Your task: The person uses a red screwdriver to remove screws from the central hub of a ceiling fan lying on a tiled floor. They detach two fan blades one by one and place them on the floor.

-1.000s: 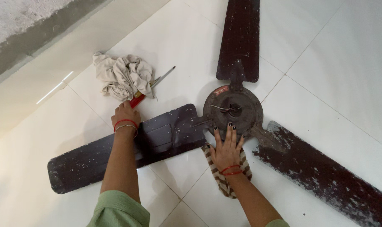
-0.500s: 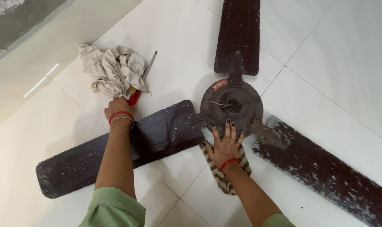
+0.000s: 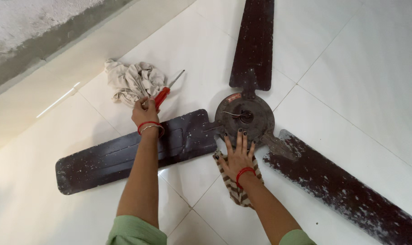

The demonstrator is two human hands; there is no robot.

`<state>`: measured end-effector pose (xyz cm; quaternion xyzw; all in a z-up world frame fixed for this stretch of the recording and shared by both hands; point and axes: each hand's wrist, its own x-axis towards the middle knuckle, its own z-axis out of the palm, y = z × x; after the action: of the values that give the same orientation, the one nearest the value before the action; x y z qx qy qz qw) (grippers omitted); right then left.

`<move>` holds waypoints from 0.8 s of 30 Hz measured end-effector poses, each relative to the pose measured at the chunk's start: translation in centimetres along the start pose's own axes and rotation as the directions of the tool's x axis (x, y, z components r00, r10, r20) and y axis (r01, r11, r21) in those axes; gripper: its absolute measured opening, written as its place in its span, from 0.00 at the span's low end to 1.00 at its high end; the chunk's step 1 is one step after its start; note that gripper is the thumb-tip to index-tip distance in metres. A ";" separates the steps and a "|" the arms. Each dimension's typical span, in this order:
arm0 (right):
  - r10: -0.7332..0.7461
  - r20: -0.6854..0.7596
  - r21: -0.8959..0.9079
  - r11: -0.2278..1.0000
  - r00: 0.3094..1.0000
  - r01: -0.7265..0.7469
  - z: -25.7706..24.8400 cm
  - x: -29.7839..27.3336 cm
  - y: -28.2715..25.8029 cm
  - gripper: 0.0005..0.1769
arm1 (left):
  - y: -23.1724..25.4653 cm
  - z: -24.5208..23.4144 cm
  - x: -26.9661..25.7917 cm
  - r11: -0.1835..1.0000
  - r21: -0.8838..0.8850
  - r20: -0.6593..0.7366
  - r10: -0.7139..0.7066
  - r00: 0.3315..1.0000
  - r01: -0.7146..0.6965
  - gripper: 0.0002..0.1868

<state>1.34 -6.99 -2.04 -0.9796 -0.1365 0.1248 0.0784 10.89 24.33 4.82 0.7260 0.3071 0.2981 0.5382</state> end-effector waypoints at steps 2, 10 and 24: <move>-0.026 0.020 -0.014 1.000 0.999 0.026 -0.8 -0.2 0.2 0.50 | 2.2 0.1 -2.3 0.991 -0.127 -0.030 -0.036 0.999 0.032 0.18; -0.091 -0.296 0.210 0.965 0.951 0.157 -2.8 -1.9 1.1 0.51 | 9.7 -0.3 -11.3 0.889 0.133 0.063 0.433 0.899 -0.438 0.19; -0.006 -0.658 0.639 0.525 0.753 0.562 -17.0 -2.7 2.0 0.28 | 22.4 1.5 -20.3 0.640 -0.015 0.538 0.653 0.534 -0.768 0.30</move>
<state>3.89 -11.73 14.45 -0.7799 -0.2010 -0.1486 0.5738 2.00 2.70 24.04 0.8932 -0.1349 0.2580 0.3427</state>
